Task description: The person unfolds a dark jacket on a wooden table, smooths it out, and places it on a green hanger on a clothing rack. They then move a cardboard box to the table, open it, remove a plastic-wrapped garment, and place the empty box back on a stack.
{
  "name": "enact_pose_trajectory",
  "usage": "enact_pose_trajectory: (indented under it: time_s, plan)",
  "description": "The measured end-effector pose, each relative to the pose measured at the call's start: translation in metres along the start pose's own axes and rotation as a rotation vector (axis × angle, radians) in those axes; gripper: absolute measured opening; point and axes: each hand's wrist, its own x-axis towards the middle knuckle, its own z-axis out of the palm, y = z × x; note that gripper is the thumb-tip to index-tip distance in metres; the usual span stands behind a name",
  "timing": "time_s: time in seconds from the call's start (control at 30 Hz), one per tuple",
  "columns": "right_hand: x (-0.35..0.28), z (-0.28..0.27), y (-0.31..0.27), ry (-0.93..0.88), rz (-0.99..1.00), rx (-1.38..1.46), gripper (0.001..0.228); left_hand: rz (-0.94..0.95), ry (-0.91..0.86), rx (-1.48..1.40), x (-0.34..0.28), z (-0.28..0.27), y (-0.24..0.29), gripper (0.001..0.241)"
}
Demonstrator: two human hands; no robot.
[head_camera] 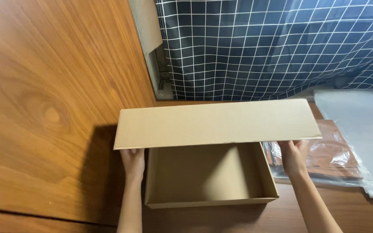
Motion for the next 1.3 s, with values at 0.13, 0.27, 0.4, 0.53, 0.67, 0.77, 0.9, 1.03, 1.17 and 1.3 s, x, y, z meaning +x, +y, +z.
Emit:
enact_pose_trajectory:
  time_s: [0.13, 0.27, 0.4, 0.53, 0.67, 0.77, 0.9, 1.03, 1.17, 1.3]
  plan:
    - [-0.036, -0.007, -0.037, -0.041, -0.023, -0.052, 0.05, 0.076, 0.064, 0.015, -0.045, -0.001, 0.047, 0.054]
    - [-0.073, -0.014, -0.074, -0.083, -0.038, -0.136, 0.051, 0.192, 0.07, 0.046, -0.106, 0.007, 0.106, 0.044]
    - [-0.109, -0.025, -0.091, -0.119, 0.036, -0.162, 0.06, 0.227, 0.1, 0.046, -0.146, -0.007, 0.084, 0.038]
    - [-0.14, -0.041, -0.09, -0.12, 0.062, -0.2, 0.066, 0.194, 0.116, 0.042, -0.175, -0.02, 0.061, 0.047]
    - [-0.161, -0.057, -0.073, -0.12, 0.136, -0.226, 0.067, 0.095, 0.127, 0.068, -0.203, -0.024, 0.058, 0.061]
    - [-0.175, -0.065, -0.062, -0.106, 0.21, -0.235, 0.068, 0.064, 0.122, 0.085, -0.217, -0.032, 0.044, 0.068]
    - [-0.192, -0.065, -0.064, -0.07, 0.239, -0.241, 0.069, 0.018, 0.126, 0.098, -0.233, -0.036, 0.04, 0.073]
    - [-0.204, -0.072, -0.053, -0.099, 0.174, -0.381, 0.078, -0.076, 0.148, 0.046, -0.241, -0.041, 0.038, 0.07]
    - [-0.216, -0.069, -0.055, -0.046, 0.166, -0.4, 0.078, -0.003, 0.106, 0.109, -0.245, -0.049, 0.028, 0.07]
    - [-0.223, -0.067, -0.044, 0.026, 0.137, -0.363, 0.074, 0.0, 0.088, 0.185, -0.245, -0.057, 0.016, 0.069]
